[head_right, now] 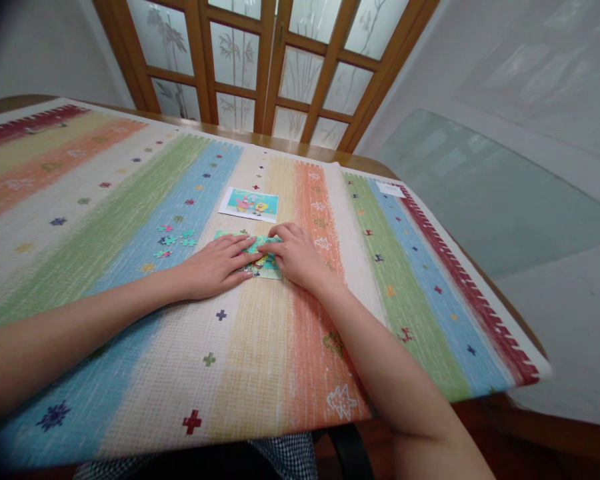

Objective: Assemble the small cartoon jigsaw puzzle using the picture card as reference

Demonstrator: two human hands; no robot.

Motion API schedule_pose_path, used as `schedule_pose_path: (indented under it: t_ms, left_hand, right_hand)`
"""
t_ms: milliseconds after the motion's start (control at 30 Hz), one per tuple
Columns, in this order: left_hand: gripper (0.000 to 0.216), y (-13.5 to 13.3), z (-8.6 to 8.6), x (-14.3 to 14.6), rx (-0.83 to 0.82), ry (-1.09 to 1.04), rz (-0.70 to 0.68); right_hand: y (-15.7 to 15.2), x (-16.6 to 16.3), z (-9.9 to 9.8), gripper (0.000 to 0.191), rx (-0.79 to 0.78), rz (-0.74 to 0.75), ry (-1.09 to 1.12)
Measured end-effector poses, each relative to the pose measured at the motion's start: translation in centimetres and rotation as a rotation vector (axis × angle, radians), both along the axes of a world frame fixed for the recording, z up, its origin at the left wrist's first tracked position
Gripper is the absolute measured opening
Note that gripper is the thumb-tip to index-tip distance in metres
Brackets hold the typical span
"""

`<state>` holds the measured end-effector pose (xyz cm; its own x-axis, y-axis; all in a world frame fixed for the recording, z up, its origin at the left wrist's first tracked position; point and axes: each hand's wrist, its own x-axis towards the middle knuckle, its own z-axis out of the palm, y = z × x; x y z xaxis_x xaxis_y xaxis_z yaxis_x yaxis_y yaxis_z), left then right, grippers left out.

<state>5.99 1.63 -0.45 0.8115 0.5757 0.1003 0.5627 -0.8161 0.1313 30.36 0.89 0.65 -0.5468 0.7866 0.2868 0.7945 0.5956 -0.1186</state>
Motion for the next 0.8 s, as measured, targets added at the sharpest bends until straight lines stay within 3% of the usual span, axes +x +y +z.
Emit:
schedule_pose_path:
  t_ms: [133, 300, 533, 800]
  left_hand:
    - [0.054, -0.1, 0.1, 0.0, 0.006, 0.005, -0.001]
    - [0.051, -0.1, -0.1, -0.1, 0.003, -0.037, -0.004]
    - [0.067, -0.1, -0.3, 0.0, -0.029, -0.110, 0.048]
    - [0.064, -0.2, 0.1, 0.2, -0.033, -0.023, 0.031]
  right_hand:
    - [-0.1, -0.1, -0.7, 0.037, -0.051, -0.018, 0.168]
    - [0.2, 0.3, -1.2, 0.035, 0.026, -0.110, 0.386]
    - [0.4, 0.5, -1.9, 0.036, 0.024, -0.056, 0.284]
    - [0.3, 0.5, -2.1, 0.034, 0.087, -0.038, 0.196]
